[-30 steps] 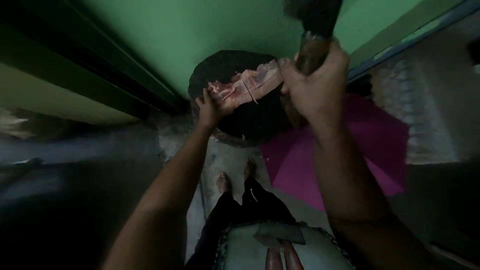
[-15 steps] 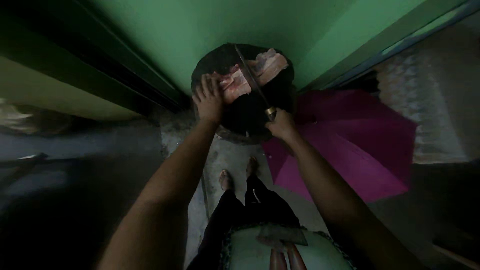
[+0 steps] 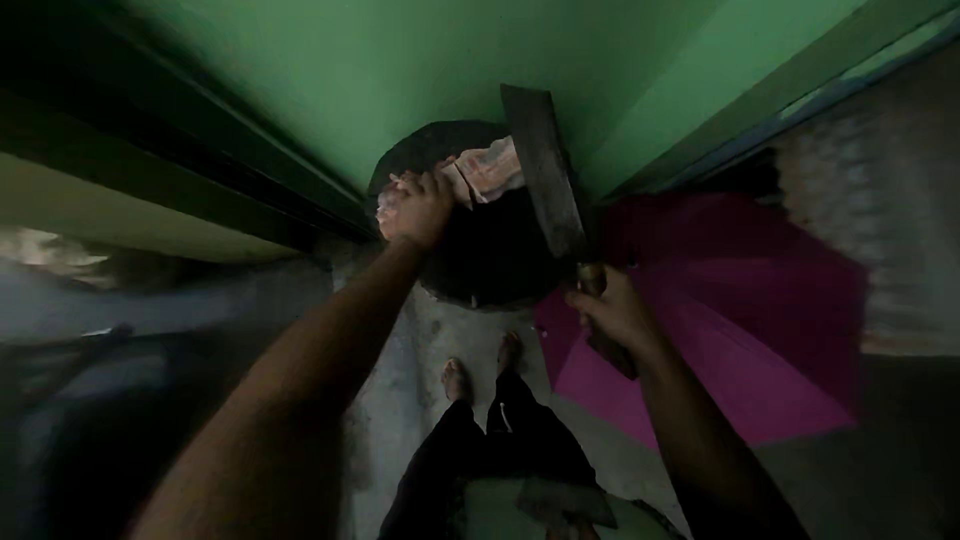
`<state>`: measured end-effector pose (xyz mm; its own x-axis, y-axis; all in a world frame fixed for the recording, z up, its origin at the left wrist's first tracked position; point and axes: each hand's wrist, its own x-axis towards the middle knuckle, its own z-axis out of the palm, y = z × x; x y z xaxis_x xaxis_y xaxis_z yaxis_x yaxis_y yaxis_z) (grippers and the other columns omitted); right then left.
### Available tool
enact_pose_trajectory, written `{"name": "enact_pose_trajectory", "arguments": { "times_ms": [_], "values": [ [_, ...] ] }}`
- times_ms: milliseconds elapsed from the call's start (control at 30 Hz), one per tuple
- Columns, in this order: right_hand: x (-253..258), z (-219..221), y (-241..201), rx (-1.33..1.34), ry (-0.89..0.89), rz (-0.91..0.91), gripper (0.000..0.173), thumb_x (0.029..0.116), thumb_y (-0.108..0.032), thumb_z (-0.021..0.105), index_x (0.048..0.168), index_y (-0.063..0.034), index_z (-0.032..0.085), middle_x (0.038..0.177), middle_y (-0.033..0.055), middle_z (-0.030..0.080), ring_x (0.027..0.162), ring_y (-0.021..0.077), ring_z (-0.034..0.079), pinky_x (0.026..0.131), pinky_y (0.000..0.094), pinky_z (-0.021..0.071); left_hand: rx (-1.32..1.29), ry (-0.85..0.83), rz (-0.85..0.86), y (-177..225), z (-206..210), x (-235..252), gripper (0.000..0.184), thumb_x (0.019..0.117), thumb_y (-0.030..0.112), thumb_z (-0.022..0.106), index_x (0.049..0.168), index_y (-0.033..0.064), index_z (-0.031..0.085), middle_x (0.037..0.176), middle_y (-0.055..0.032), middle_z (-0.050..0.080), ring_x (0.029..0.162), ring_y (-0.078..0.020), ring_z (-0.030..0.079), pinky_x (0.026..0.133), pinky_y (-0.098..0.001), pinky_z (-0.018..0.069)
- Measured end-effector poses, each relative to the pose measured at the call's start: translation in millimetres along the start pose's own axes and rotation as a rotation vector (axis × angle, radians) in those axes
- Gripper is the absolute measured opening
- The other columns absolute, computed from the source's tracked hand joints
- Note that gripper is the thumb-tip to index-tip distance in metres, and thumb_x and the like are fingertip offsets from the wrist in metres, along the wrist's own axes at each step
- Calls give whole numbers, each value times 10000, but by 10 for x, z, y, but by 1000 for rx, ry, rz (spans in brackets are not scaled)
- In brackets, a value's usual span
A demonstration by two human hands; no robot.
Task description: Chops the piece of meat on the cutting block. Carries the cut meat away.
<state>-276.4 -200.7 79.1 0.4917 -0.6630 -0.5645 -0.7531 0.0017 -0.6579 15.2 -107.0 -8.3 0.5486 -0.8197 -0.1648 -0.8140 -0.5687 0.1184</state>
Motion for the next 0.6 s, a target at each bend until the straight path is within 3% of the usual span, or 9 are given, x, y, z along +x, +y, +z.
{"name": "enact_pose_trajectory", "arguments": {
  "times_ms": [67,133,200,267,367,433,500,600],
  "values": [
    [-4,-95,87,-19,-4,1,388,906,-158,749,1217,10,588,887,107,650,602,140,641,580,305,586,-49,-55,1,-40,-273,45,420,978,99,624,1361,-27,510,1291,-309,593,1175,-552,584,898,-709,487],
    [6,-171,140,-31,-16,8,405,903,-179,758,1223,7,595,897,102,656,618,141,644,595,311,586,-146,-133,-28,-81,-555,143,362,1020,197,604,1263,-66,557,1121,-345,639,1060,-563,628,859,-714,489],
    [28,-226,179,-12,-26,-18,410,900,-177,758,1223,14,594,908,105,651,629,146,642,599,318,585,-281,-163,-26,-160,-729,259,381,1009,256,631,1187,-80,614,1073,-340,652,1044,-543,635,886,-719,474],
    [43,-273,186,6,-13,-66,399,885,-173,755,1202,11,597,896,91,647,616,127,636,577,302,581,-418,-202,53,-255,-824,334,329,985,212,671,1115,-89,642,1015,-305,662,973,-482,653,864,-687,488],
    [51,-338,95,-26,20,-151,381,882,-196,749,1175,3,610,882,70,651,626,102,636,587,282,579,-630,-365,93,-293,-882,318,211,988,182,675,1062,-15,674,917,-158,673,811,-255,646,773,-490,538],
    [64,-335,7,-67,42,-200,381,894,-231,749,1167,-1,617,879,69,649,648,97,636,608,278,576,-743,-496,44,-269,-816,309,187,997,199,653,1056,23,668,881,-94,669,745,-158,636,709,-380,554],
    [102,-275,-80,-95,47,-247,388,909,-246,745,1178,-1,612,864,67,653,647,94,642,614,275,582,-755,-500,41,-262,-649,329,207,986,204,672,1055,9,677,888,-116,678,763,-187,647,728,-411,556],
    [181,-97,-191,-114,12,-272,390,937,-245,730,1201,6,591,849,89,651,652,130,646,625,310,582,-590,-255,66,-332,-308,289,293,980,222,691,1171,-1,697,1101,-225,698,1027,-392,670,922,-628,503]
  ]
}}
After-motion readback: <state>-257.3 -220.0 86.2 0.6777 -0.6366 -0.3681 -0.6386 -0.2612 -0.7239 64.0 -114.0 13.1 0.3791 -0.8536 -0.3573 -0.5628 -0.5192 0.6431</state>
